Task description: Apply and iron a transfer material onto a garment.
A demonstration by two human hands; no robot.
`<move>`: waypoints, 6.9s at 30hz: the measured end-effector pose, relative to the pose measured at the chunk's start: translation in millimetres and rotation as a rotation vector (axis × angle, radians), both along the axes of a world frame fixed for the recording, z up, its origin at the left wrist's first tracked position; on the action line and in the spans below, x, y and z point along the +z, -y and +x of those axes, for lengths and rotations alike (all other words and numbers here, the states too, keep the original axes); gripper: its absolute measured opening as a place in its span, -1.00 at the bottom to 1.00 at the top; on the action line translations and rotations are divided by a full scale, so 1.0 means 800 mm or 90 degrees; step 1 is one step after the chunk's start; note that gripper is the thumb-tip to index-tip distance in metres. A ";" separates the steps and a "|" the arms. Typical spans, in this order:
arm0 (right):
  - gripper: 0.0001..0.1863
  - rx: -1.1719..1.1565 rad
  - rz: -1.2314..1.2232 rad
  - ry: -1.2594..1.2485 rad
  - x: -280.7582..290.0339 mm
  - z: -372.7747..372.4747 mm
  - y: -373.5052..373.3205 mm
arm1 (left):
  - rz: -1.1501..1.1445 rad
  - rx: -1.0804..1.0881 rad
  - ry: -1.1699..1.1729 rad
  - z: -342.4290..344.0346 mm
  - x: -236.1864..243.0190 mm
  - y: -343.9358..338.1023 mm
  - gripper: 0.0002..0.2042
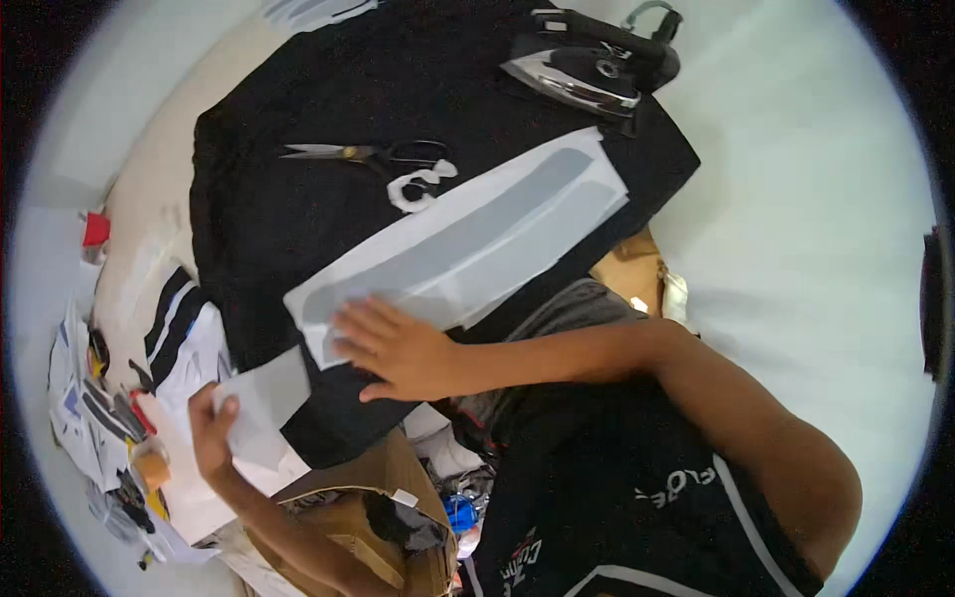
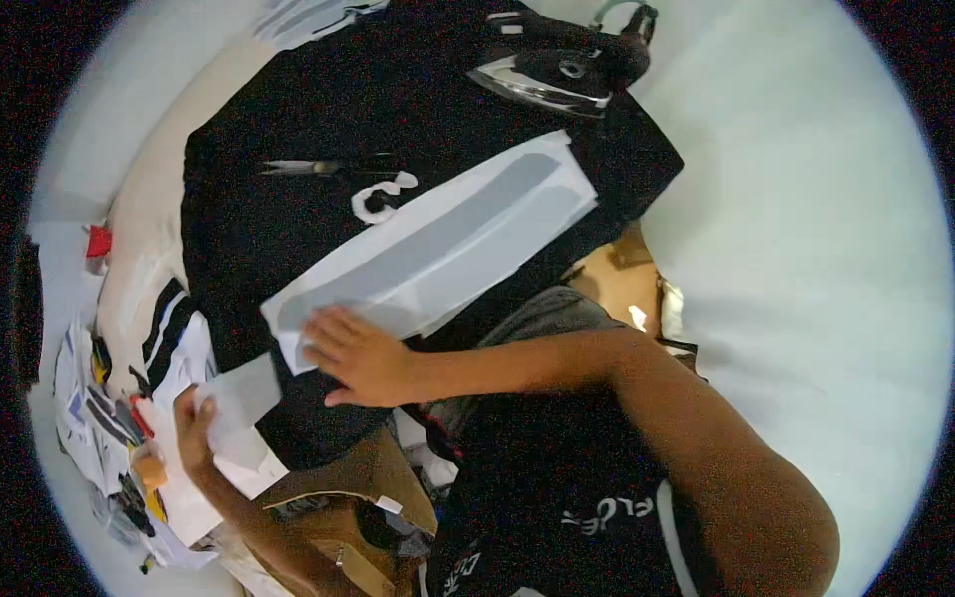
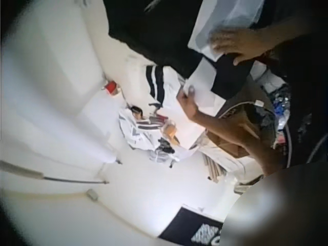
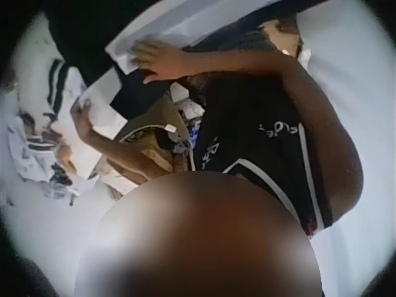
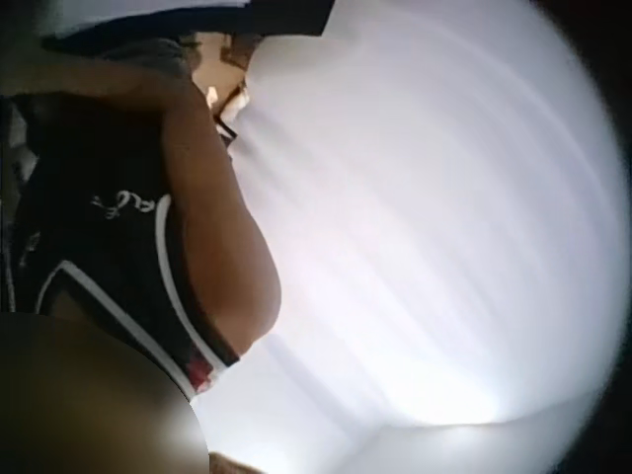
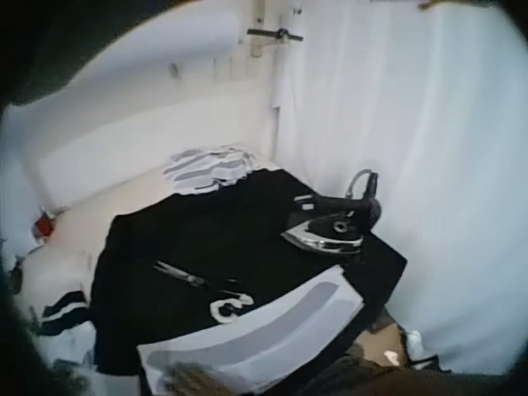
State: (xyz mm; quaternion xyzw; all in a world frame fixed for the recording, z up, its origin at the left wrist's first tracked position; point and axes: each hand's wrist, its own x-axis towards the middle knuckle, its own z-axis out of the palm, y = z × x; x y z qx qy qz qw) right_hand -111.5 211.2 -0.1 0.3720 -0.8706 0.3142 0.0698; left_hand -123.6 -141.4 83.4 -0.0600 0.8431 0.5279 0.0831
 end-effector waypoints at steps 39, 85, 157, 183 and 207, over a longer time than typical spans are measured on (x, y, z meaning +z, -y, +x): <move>-0.80 -0.011 -0.366 0.696 0.039 -0.028 -0.009 | -0.150 -0.062 0.127 0.006 0.005 -0.097 -0.75; -0.72 0.072 -0.631 0.981 0.053 0.230 -0.025 | -0.040 -0.081 0.203 -0.025 -0.053 -0.082 -0.81; -0.25 -0.158 0.277 0.024 0.127 -0.261 -0.160 | -0.529 0.037 -0.430 0.067 -0.078 -0.266 -0.89; -0.34 0.046 0.048 -0.068 0.222 -0.278 -0.390 | -0.542 0.098 -0.515 0.100 -0.086 -0.280 -0.91; -0.43 -0.183 0.190 0.395 0.217 -0.287 -0.383 | -0.344 0.455 -0.542 0.166 -0.093 -0.232 -0.82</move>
